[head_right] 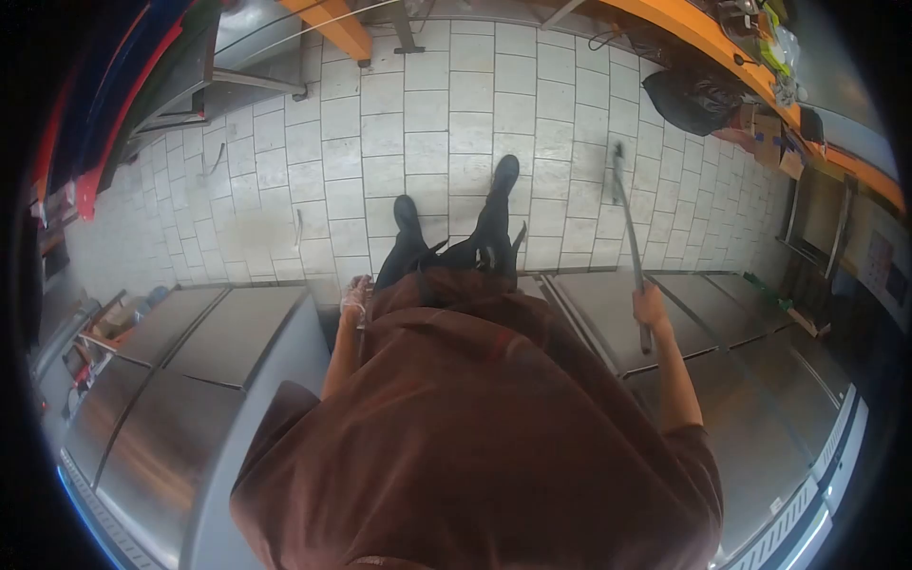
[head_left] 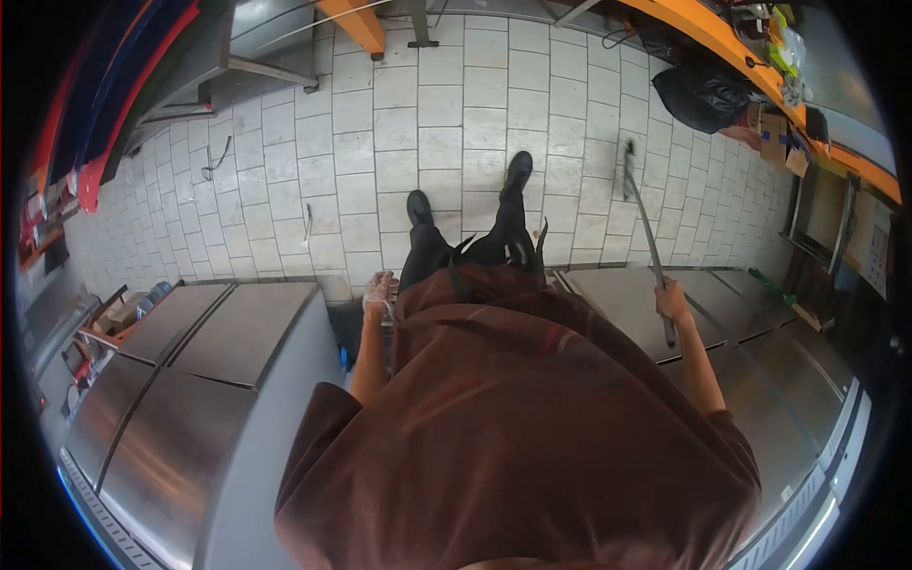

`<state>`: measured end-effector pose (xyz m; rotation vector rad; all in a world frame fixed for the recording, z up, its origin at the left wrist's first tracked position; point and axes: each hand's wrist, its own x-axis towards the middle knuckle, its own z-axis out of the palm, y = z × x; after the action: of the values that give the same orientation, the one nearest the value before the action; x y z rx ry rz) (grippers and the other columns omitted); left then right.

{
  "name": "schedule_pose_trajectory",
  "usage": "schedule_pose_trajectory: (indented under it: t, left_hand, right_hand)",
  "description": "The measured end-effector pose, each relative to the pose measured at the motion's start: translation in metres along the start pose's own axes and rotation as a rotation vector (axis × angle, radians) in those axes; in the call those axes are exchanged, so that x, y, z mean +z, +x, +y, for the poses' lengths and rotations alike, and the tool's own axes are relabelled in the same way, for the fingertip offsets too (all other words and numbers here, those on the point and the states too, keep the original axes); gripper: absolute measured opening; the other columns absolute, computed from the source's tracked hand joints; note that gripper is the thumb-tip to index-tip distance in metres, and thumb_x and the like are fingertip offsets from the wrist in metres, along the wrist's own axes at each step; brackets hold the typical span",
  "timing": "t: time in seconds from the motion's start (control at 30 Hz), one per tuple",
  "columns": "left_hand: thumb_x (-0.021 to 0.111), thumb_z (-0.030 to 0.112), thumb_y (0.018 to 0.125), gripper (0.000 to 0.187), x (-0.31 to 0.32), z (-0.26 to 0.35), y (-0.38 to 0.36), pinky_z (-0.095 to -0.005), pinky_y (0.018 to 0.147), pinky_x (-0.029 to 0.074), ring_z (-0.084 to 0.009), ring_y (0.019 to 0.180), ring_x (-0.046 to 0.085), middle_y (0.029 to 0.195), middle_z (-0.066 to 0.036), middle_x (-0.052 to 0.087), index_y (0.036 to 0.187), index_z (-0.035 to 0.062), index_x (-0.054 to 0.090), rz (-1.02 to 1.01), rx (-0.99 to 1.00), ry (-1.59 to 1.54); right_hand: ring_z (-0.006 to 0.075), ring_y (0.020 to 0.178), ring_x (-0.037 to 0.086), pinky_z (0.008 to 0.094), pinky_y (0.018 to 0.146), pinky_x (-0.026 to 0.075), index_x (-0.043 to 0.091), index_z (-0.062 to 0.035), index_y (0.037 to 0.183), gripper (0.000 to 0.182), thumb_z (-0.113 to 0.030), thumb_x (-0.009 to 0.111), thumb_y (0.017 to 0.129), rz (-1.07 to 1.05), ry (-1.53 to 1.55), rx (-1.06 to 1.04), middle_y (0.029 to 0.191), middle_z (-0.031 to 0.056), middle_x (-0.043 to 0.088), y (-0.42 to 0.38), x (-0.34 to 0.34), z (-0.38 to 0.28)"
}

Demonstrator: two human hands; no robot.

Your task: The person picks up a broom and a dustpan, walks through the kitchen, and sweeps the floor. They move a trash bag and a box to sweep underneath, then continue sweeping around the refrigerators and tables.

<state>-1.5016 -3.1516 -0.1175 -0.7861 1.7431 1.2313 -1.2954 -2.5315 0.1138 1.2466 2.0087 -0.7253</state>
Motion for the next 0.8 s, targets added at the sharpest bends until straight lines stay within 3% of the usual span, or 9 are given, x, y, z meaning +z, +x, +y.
schedule_pose_trajectory:
  t: [0.13,0.23,0.33,0.4,0.43,0.47,0.57,0.73,0.8]
  left_hand:
    - [0.053,0.035,0.089,0.029,-0.082,0.054,0.015,-0.0322,0.060,0.046,-0.0192,0.076,0.062,0.089,-0.008,0.064,0.105,0.0101,0.055,0.008,0.127,-0.097]
    - [0.052,0.037,0.089,0.032,-0.127,0.083,0.007,-0.0345,0.066,0.045,-0.0199,0.081,0.062,0.094,-0.009,0.063,0.107,0.0105,0.053,0.083,0.200,-0.198]
    - [0.053,0.039,0.088,0.035,-0.149,0.069,0.015,-0.0358,0.070,0.044,-0.0202,0.086,0.061,0.098,-0.010,0.063,0.108,0.0107,0.053,0.156,0.134,-0.293]
    - [0.054,0.041,0.087,0.038,-0.149,0.050,0.029,-0.0360,0.068,0.044,-0.0201,0.087,0.061,0.100,-0.010,0.063,0.109,0.0103,0.052,0.154,0.009,-0.236]
    - [0.054,0.041,0.087,0.038,-0.145,0.040,0.032,-0.0360,0.068,0.044,-0.0201,0.087,0.061,0.100,-0.010,0.063,0.109,0.0103,0.052,0.143,0.010,-0.235]
    - [0.055,0.041,0.087,0.039,-0.138,0.030,0.034,-0.0356,0.066,0.044,-0.0203,0.086,0.061,0.099,-0.010,0.063,0.110,0.0104,0.052,0.085,-0.017,-0.176]
    - [0.055,0.042,0.086,0.040,-0.118,0.018,0.020,-0.0339,0.059,0.045,-0.0210,0.083,0.062,0.097,-0.009,0.064,0.110,0.0104,0.051,-0.031,-0.025,-0.085]
    - [0.054,0.042,0.087,0.037,-0.110,0.014,0.009,-0.0346,0.065,0.045,-0.0205,0.083,0.062,0.096,-0.008,0.064,0.108,0.0114,0.053,-0.059,-0.064,0.024]
    - [0.052,0.040,0.089,0.034,-0.112,0.013,0.015,-0.0361,0.067,0.045,-0.0211,0.083,0.062,0.097,-0.007,0.064,0.108,0.0123,0.053,-0.069,-0.029,-0.056]
  right_hand:
    - [0.0199,0.043,0.051,0.0355,0.039,0.041,0.051,0.0091,0.087,0.019,-0.006,0.046,0.078,-0.055,0.189,0.091,0.056,0.0131,0.053,0.074,0.090,-0.012]
    - [0.0207,0.045,0.052,0.0354,0.041,0.043,0.052,0.0098,0.095,0.025,-0.008,0.043,0.080,-0.175,-0.232,-0.341,0.060,0.0141,0.054,0.050,0.136,-0.056]
    - [0.0364,0.069,0.062,0.0452,0.068,0.049,0.059,0.0074,0.087,0.024,-0.014,0.053,0.078,0.162,-0.091,-0.601,0.075,0.0254,0.061,-0.048,0.156,-0.174]
    - [0.0343,0.068,0.063,0.0448,0.066,0.049,0.056,0.0072,0.095,0.027,-0.015,0.050,0.081,-0.419,0.107,-0.187,0.073,0.0247,0.060,-0.105,0.124,-0.288]
    - [0.0285,0.054,0.061,0.0410,0.052,0.049,0.054,0.0058,0.099,0.025,-0.013,0.047,0.084,-0.407,0.022,-0.436,0.066,0.0199,0.059,-0.096,0.144,-0.302]
    - [0.0223,0.043,0.056,0.0364,0.041,0.045,0.054,0.0038,0.104,0.027,-0.014,0.046,0.085,-0.500,0.150,-0.468,0.056,0.0127,0.054,-0.076,0.172,-0.313]
    - [0.0102,0.043,0.045,0.0264,0.036,0.035,0.047,-0.0057,0.125,0.035,-0.019,0.045,0.093,-0.867,0.383,-0.321,0.054,0.0022,0.042,-0.025,0.230,-0.347]
    - [0.0070,0.038,0.036,0.0233,0.032,0.030,0.037,-0.0105,0.136,0.047,-0.030,0.047,0.094,-0.965,0.566,-0.386,0.054,-0.0022,0.037,-0.081,0.204,-0.342]
    - [0.0073,0.051,0.046,0.0230,0.045,0.041,0.037,-0.0119,0.137,0.049,-0.032,0.049,0.094,-0.986,0.627,-0.186,0.067,0.0012,0.050,-0.120,0.165,-0.303]
